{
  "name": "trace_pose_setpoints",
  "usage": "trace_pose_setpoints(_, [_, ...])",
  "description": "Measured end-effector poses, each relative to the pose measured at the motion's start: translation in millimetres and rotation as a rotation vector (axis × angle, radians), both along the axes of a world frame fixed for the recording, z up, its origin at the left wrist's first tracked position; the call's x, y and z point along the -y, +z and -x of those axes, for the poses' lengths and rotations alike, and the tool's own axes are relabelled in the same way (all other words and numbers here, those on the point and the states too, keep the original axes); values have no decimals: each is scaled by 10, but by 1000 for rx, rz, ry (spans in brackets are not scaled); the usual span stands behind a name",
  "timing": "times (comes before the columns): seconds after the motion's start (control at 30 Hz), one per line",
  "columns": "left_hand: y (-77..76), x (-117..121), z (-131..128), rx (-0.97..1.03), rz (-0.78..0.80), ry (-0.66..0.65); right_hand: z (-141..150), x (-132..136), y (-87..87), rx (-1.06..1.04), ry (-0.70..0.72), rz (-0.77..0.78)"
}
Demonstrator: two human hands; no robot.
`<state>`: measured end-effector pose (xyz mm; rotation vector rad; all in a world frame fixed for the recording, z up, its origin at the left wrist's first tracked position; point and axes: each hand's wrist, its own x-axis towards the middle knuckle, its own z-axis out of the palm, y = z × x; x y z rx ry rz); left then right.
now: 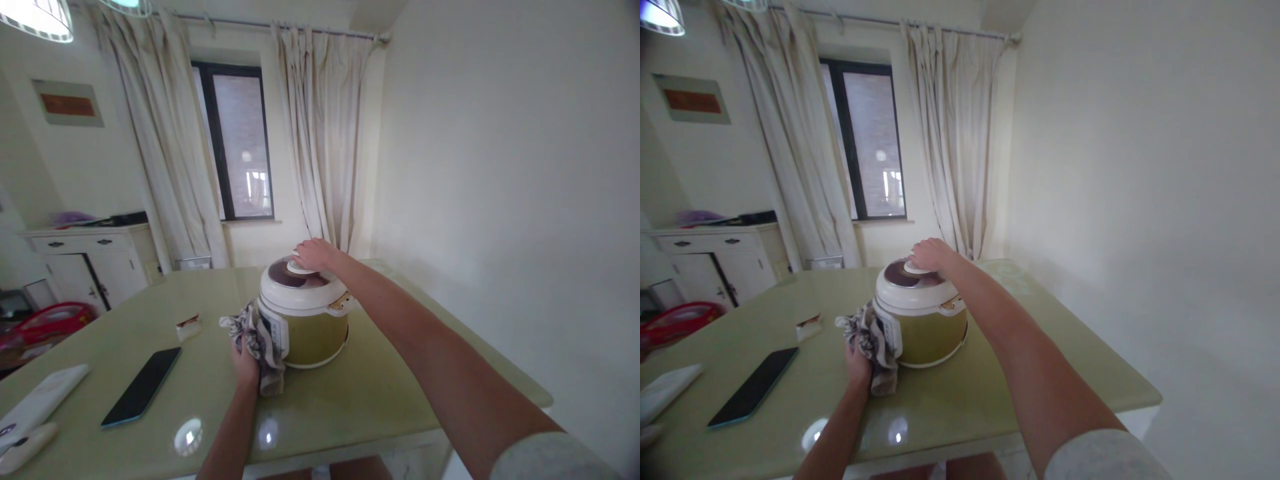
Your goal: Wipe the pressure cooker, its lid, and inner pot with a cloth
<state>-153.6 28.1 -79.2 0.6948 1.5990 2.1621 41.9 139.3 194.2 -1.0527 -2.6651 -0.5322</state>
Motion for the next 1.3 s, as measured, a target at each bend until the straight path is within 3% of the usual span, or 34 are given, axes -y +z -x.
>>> trace_pose_setpoints(0.13, [39, 67, 44, 38, 0, -70, 40, -5, 47, 140, 55, -64])
trace_pose_setpoints(0.27, [44, 221, -42, -99, 24, -126, -11, -11, 115, 222, 85, -64])
trace_pose_setpoints(0.4, [54, 470, -272, -345, 156, -35, -175, 9, 156, 273, 149, -73])
trace_pose_setpoints(0.5, [80, 696, -491, -476, 223, -43, -343, 42, 172, 295, 179, -93])
trace_pose_setpoints(0.67, [43, 1006, -884, -642, 178, -97, -607, 90, 210, 364, 239, -123])
trace_pose_setpoints(0.83, [34, 1100, -1058, -801, 105, -84, -714, 156, 144, 279, 237, -69])
trace_pose_setpoints(0.9, [166, 1073, -1043, -887, 62, -77, -699, 195, 57, 152, 178, -26])
trace_pose_setpoints(0.97, [393, 1013, -1031, -999, -13, -21, -674, 212, -40, 4, 130, -3])
trace_pose_setpoints(1.1, [955, 868, -1150, -1334, -150, 113, -648, 111, -135, -210, 253, 144])
trace_pose_setpoints(1.17, [1191, 803, -1282, -1596, -230, 46, -644, 10, -119, -251, 308, 257])
trace_pose_setpoints(1.3, [1531, 665, -1563, -2132, -362, -304, -628, -177, -86, -328, 331, 444])
